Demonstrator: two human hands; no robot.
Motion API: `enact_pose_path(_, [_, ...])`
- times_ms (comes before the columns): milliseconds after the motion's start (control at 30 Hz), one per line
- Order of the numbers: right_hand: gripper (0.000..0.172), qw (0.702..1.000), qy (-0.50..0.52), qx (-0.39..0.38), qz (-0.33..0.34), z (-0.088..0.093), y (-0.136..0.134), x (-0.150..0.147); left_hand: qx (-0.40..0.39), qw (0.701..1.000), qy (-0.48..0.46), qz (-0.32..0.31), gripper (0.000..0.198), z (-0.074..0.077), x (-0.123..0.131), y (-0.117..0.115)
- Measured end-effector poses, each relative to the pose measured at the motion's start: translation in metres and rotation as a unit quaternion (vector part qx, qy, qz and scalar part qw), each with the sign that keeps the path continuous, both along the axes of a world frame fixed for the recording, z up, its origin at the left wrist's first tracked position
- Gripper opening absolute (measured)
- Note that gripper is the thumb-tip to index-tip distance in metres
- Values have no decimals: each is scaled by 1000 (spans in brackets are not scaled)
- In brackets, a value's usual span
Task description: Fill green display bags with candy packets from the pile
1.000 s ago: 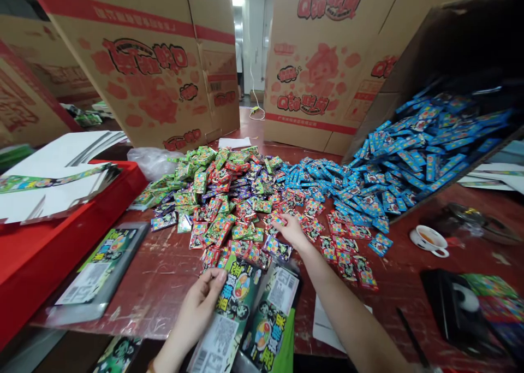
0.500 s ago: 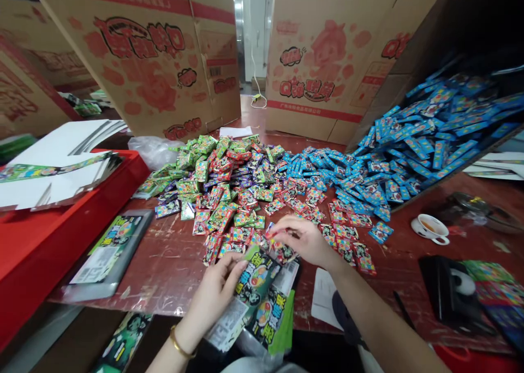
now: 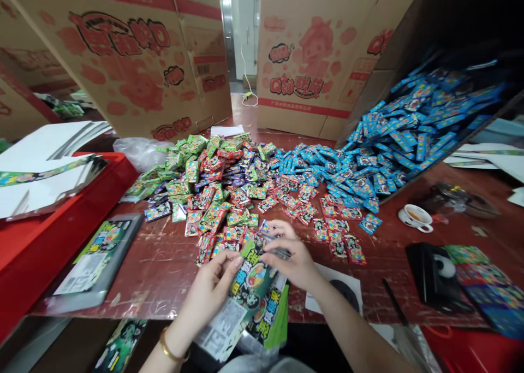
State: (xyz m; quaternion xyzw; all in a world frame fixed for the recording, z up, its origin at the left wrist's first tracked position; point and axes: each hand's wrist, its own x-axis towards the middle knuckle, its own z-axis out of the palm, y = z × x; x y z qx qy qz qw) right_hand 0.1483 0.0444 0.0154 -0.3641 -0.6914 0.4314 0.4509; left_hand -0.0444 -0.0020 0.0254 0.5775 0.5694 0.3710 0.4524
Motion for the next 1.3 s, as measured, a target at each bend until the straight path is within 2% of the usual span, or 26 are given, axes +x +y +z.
enact_pose_path(100, [10,1000,6,-14,28,-10,0,3,-19,1000,0,-19,26,-1,-9,-3])
enact_pose_path(133, [11,1000,-5,-24,11,-15,6,7,-23,1000,5,-20,26,-3,-13,-4])
enact_pose_path(267, [11,981,-89,-90,-150,-50,50,25,-36,998,54,-22,29,-11,-26,-8])
enact_pose_path(367, [36,972,-124,-126,-152,-76,83,25,-36,996,77,-26,30,-14,-28,-8])
enact_pose_path(467, [49,972,-133,-149,-122,-83,102,20,-28,995,86,-27,29,-16,-27,-7])
enact_pose_path(567, [39,977,-105,-163,-89,-71,102,21,-28,995,91,-22,29,-17,-27,-5])
enact_pose_path(633, [30,981,-71,-165,-73,-57,91,25,-30,995,97,-21,30,-17,-26,-2])
enact_pose_path(667, [32,984,-43,-164,-60,-49,83,26,-32,994,99,-25,30,-16,-24,0])
enact_pose_path(800, [61,989,49,-134,38,-18,40,23,-27,994,89,-60,27,-11,-14,6])
enact_pose_path(900, [59,991,-57,-65,98,3,15,25,-27,993,91,-72,26,-4,-10,7])
enact_pose_path(1033, [53,969,-203,13,142,25,7,47,-31,992,94,-79,26,5,-13,5])
enact_pose_path(1133, [38,976,-183,-13,116,28,10,59,-22,992,97,-79,25,8,-15,4])
enact_pose_path(1200, [26,993,-93,-46,52,22,11,55,-19,991,104,-80,27,10,-14,4])
enact_pose_path(1300, [16,998,23,-53,-32,7,11,38,-18,990,106,-87,27,12,-9,3])
